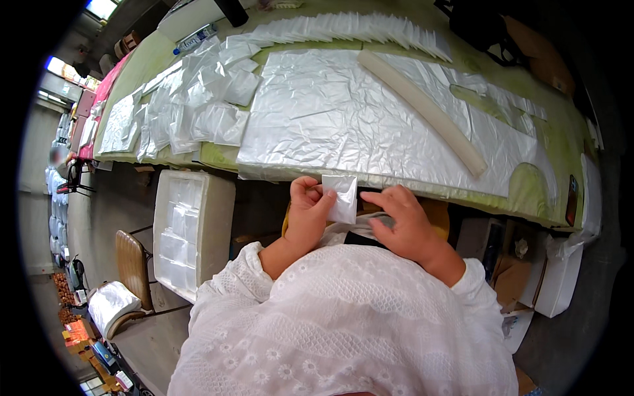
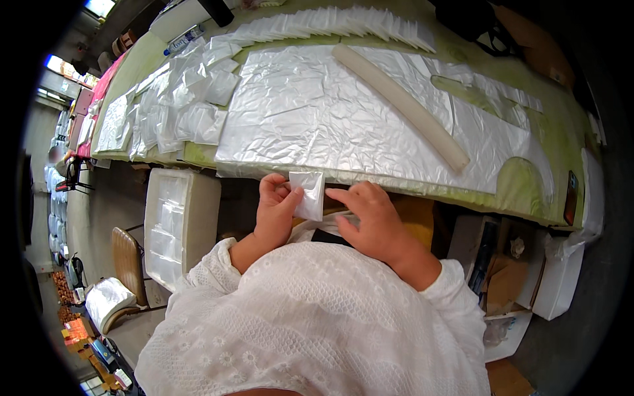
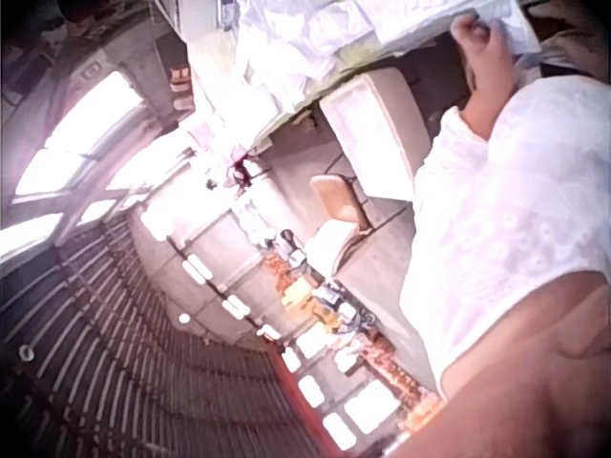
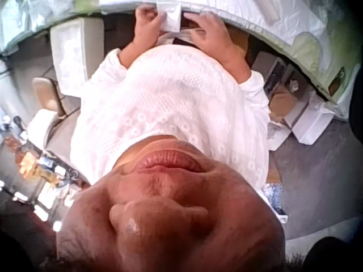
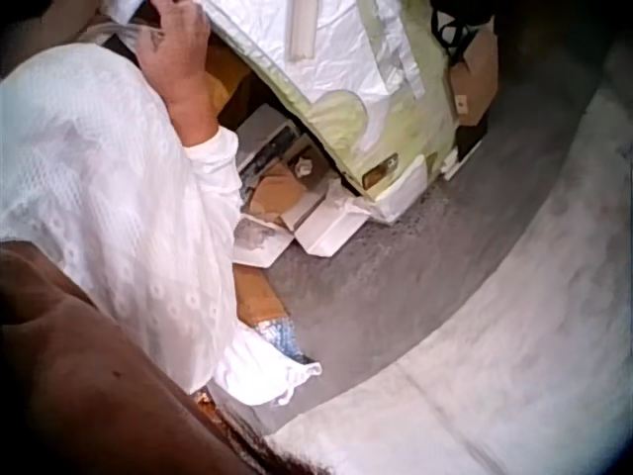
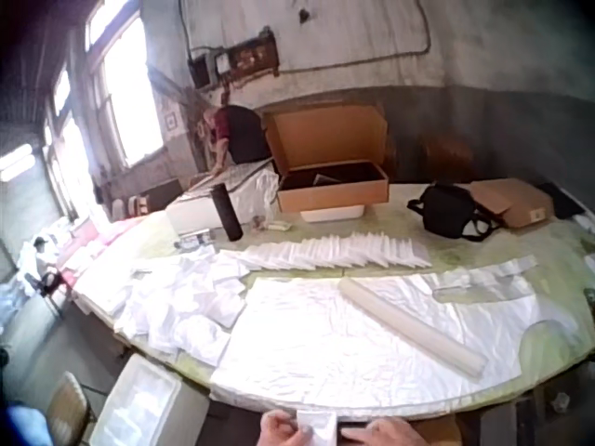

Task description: The person wraps small items in white paper using a cylindrical rolling tool to smooth and fold the paper. They repeatedly pick up items, wrap them, and place the wrapped items on the table.

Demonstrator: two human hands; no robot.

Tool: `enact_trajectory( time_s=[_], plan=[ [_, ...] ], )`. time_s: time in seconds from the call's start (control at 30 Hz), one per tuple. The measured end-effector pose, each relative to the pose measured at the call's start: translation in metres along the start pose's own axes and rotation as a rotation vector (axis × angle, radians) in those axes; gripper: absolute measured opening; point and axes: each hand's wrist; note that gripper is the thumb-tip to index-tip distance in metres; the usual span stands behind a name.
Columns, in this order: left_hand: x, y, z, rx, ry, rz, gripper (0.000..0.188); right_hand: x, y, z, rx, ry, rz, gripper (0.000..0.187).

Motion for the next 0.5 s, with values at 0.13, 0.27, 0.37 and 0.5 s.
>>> enact_trajectory(
  time_s=[0.13,0.27,0.37,0.5],
  plan=[
    [-0.065,0.046,0.060,0.011,-0.409,0.207,0.029,-0.017,0.005,-0.027,-0.214,-0.093,0.146,0.033],
    [-0.154,0.098,0.170,-0.286,-0.445,0.679,0.032,-0.019,0.007,-0.033,-0.235,-0.096,0.130,0.026],
    [-0.201,0.155,0.248,-0.488,-0.623,0.939,0.040,-0.016,0.006,-0.026,-0.224,-0.074,0.103,0.023],
    [-0.237,0.209,0.298,-0.651,-0.240,1.383,0.041,-0.009,0.007,-0.020,-0.255,-0.026,0.016,0.024]
  ],
)
Point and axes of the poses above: each hand's wrist, its own z-axis towards the middle knuckle, its own y-axis out of the back of the hand, x = y × z, and after that the axes turned 5 degrees about z, right-handed
